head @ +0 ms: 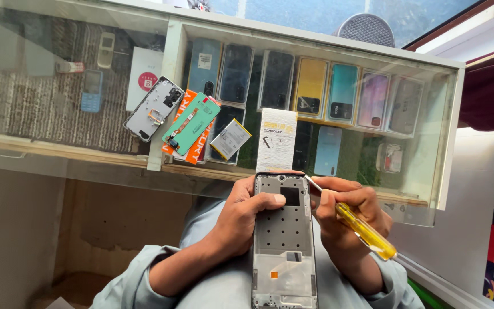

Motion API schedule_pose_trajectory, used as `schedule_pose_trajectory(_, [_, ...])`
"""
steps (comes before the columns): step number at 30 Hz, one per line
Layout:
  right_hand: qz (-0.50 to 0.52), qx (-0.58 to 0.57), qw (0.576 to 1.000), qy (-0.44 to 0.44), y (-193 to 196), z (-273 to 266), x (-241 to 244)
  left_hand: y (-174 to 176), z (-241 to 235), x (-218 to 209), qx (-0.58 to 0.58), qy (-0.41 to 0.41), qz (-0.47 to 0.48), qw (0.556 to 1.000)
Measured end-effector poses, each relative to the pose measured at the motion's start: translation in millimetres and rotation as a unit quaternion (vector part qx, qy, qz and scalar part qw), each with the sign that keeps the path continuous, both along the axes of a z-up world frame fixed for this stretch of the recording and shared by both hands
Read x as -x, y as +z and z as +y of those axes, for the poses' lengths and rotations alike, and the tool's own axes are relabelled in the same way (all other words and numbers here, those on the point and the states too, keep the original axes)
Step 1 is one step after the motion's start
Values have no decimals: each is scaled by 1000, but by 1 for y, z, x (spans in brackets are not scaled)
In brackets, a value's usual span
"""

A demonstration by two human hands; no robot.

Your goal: The person uses a yellow-handled screwdriver to pry and separate the edges of a smartphone chassis. They work along the perimeter of the device, carefully lifting the frame from the internal assembly while holding the phone steady with the other hand.

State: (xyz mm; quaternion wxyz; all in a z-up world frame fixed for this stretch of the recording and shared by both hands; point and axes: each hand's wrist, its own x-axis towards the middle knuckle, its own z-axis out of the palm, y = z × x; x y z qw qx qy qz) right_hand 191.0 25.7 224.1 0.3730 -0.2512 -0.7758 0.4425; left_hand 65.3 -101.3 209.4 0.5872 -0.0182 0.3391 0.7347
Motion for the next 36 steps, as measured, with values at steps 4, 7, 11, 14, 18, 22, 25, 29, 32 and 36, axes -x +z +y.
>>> schedule_pose_trajectory(4, [-2, -3, 999, 33, 1, 4, 0, 2, -1, 5, -2, -5, 24, 1000])
schedule_pose_trajectory(7, [19, 47, 997, 50, 0, 9, -2, 5, -1, 9, -16, -23, 2, 1000])
schedule_pose_trajectory(11, [38, 64, 996, 41, -5, 12, -4, 5, 2, 11, -36, -42, -15, 998])
schedule_pose_trajectory(14, [28, 75, 995, 63, -7, 16, -6, 3, 2, 11, -34, -41, -9, 999])
schedule_pose_trajectory(18, [30, 109, 992, 64, -7, 21, -10, 0, 4, 10, -40, -45, -12, 998])
schedule_pose_trajectory(22, [18, 59, 997, 48, -8, 18, -9, -5, 5, 9, -13, -42, -16, 999])
schedule_pose_trajectory(25, [20, 94, 993, 65, -6, 19, -11, -4, 4, 8, -12, -46, -8, 999])
schedule_pose_trajectory(29, [31, 89, 994, 56, -2, 18, -13, -2, 5, 6, -3, -51, 1, 999])
schedule_pose_trajectory(32, [26, 48, 998, 38, -3, 12, -11, -1, 4, 6, 5, -51, 6, 999])
schedule_pose_trajectory(36, [6, 78, 996, 44, 1, 12, -14, 0, -1, 6, -11, -56, 23, 998])
